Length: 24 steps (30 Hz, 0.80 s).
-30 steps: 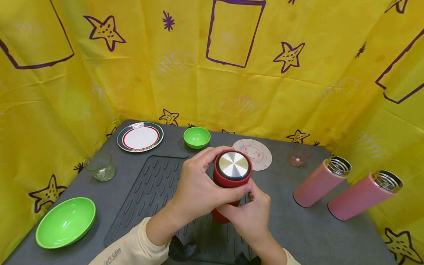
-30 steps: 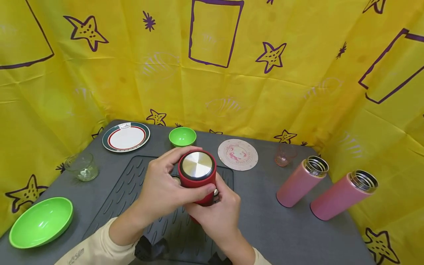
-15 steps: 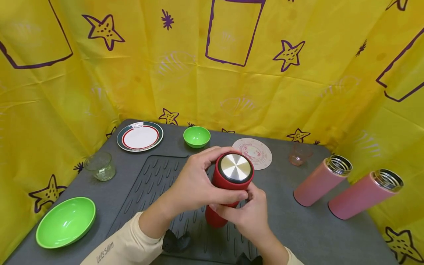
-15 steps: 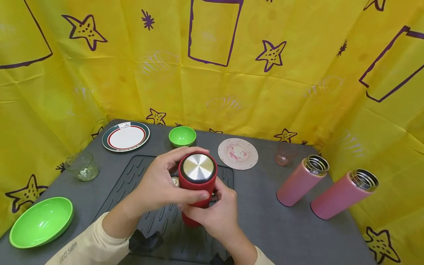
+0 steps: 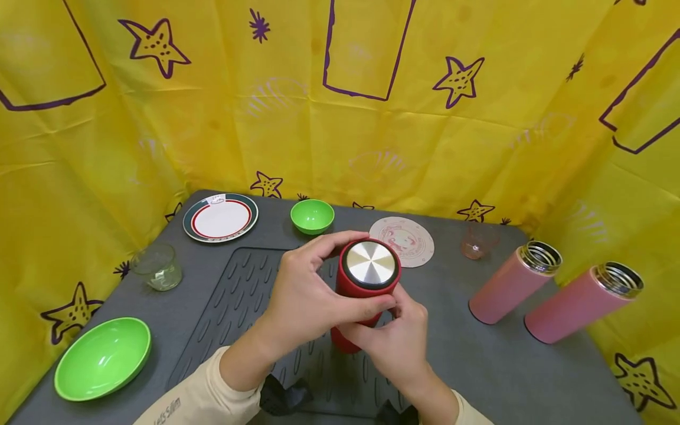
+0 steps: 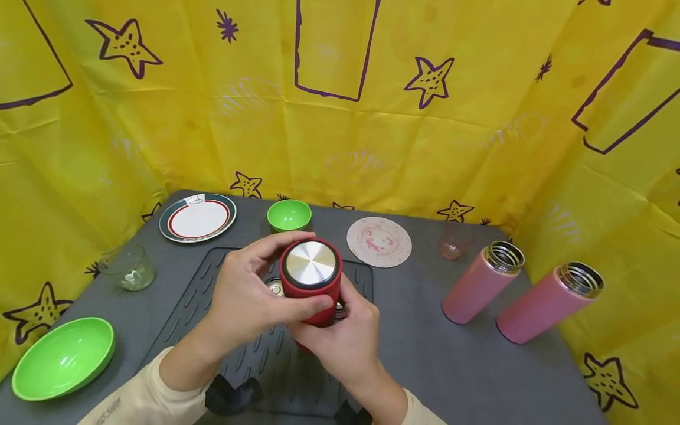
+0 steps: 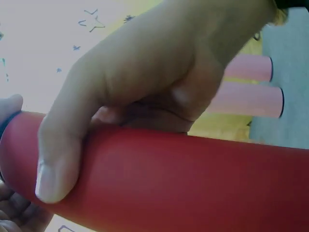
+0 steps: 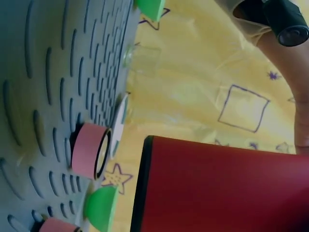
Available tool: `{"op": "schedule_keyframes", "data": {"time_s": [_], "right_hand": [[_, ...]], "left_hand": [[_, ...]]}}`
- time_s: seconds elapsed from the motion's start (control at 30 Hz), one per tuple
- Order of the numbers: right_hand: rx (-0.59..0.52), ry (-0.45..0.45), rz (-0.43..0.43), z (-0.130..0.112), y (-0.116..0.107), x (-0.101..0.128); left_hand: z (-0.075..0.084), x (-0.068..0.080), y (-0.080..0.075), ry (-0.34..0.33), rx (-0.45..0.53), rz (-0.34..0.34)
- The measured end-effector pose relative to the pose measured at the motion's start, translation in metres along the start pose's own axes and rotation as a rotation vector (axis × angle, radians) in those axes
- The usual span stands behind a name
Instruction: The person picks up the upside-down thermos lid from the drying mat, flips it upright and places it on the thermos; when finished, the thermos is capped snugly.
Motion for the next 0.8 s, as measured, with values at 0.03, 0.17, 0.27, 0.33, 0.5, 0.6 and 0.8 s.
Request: {"op": "schedule_keyframes", "data": {"time_s": [0.03,0.17,0.27,0.33,0.5,0.6,0.8], "right_hand": [[-0.006,0.007,-0.01,0.001,0.0,0.0],[-0.039,0.013,-0.044,0.003,0.001,0.0],[-0.06,0.012,-0.064,0.004,0.001,0.001],[-0.064,0.006,-0.075,0.004,0.001,0.0],[-0.09,0.005,-0.121,0.004,0.002,0.001],[-0.115,0.012,-0.156,0.004,0.002,0.001],[-0.154,0.017,-0.188,0.007,0.001,0.0]], "left_hand": [[-0.001,0.0,-0.001,-0.003,0.011,-0.008],[-0.004,0.0,-0.002,0.002,0.037,-0.044],[-0.007,-0.001,-0.001,0.013,0.088,-0.079],[-0.007,-0.002,-0.001,0.023,0.131,-0.11],[-0.008,-0.003,0.002,0.021,0.213,-0.193],[-0.009,-0.003,0.003,0.009,0.236,-0.231],[-0.015,-0.002,0.008,-0.056,0.235,-0.246]]}}
Point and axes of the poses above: each hand's wrist, its own x-axis away from the middle knuckle, its own y-axis out of the palm, z = x × y, the point moved 7 cm from there along -x, towards the middle knuckle
